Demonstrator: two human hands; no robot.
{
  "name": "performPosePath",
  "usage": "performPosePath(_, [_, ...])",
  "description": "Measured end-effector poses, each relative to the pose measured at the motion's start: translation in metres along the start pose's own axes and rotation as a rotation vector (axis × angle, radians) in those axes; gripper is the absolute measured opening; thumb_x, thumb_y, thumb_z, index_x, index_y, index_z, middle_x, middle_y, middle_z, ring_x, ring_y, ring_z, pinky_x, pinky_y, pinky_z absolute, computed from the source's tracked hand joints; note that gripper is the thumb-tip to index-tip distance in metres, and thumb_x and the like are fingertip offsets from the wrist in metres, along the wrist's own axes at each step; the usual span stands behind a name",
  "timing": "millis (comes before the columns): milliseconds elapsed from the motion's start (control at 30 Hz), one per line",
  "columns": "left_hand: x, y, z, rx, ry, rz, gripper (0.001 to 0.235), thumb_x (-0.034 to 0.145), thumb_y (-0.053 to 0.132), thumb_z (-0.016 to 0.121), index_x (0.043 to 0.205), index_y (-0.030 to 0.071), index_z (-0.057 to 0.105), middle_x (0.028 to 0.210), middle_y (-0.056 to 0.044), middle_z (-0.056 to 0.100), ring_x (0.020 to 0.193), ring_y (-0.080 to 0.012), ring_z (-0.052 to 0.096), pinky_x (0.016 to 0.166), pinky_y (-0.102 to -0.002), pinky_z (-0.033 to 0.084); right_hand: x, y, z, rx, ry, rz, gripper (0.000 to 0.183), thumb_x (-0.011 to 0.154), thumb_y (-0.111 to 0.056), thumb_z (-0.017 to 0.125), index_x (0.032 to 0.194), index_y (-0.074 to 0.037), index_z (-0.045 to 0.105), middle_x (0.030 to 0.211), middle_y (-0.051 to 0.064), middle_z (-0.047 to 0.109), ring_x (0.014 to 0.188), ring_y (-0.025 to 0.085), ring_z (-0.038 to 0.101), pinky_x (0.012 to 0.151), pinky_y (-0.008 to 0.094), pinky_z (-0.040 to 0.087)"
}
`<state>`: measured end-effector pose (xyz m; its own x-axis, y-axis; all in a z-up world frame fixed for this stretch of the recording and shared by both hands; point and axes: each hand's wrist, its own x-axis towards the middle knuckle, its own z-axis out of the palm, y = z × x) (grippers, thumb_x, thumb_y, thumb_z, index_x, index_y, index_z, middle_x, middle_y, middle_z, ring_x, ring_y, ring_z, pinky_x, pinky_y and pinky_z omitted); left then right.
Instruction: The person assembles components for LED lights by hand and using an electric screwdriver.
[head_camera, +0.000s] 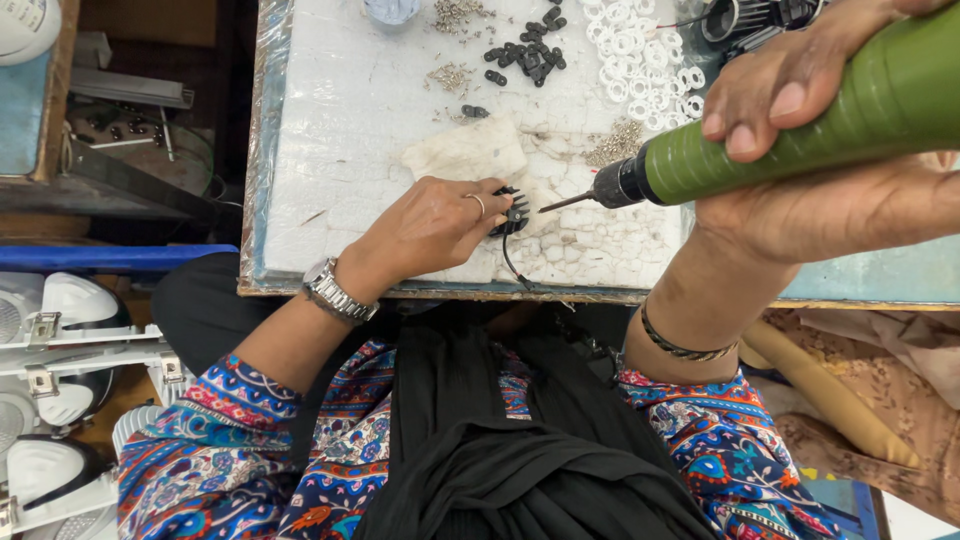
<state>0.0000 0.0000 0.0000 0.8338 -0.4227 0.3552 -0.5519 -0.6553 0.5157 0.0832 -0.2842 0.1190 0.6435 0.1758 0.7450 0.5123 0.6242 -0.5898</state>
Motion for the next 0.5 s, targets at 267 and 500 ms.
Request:
performPosePath(267, [-0.002, 0.003, -0.01, -0.207, 0.011, -0.018, 0.051, 0.091, 0.028, 0.078, 0.133, 0.002, 0.064, 0.12, -0.019, 0.072, 0.096, -0.0333, 0.072, 0.085, -0.039, 0.057, -0.006, 0.006, 0.0, 0.022, -0.026, 0.012, 0.091, 0.088, -0.081, 0.05, 0.136, -0.005, 0.051, 0.081, 0.009, 0.051, 0.052, 0.019, 0.046, 0.051, 0.034, 0.041])
performPosePath(500, [-0.012, -0.003, 0.007, -0.302, 0.115, -0.001, 0.069, 0.082, 0.035, 0.085, 0.138, 0.005, 0.059, 0.136, -0.016, 0.066, 0.121, -0.0335, 0.064, 0.098, -0.039, 0.054, -0.011, 0.009, 0.008, 0.051, -0.015, 0.039, 0.09, 0.088, -0.085, 0.043, 0.132, -0.007, 0.051, 0.079, 0.01, 0.048, 0.051, 0.021, 0.045, 0.052, 0.036, 0.041])
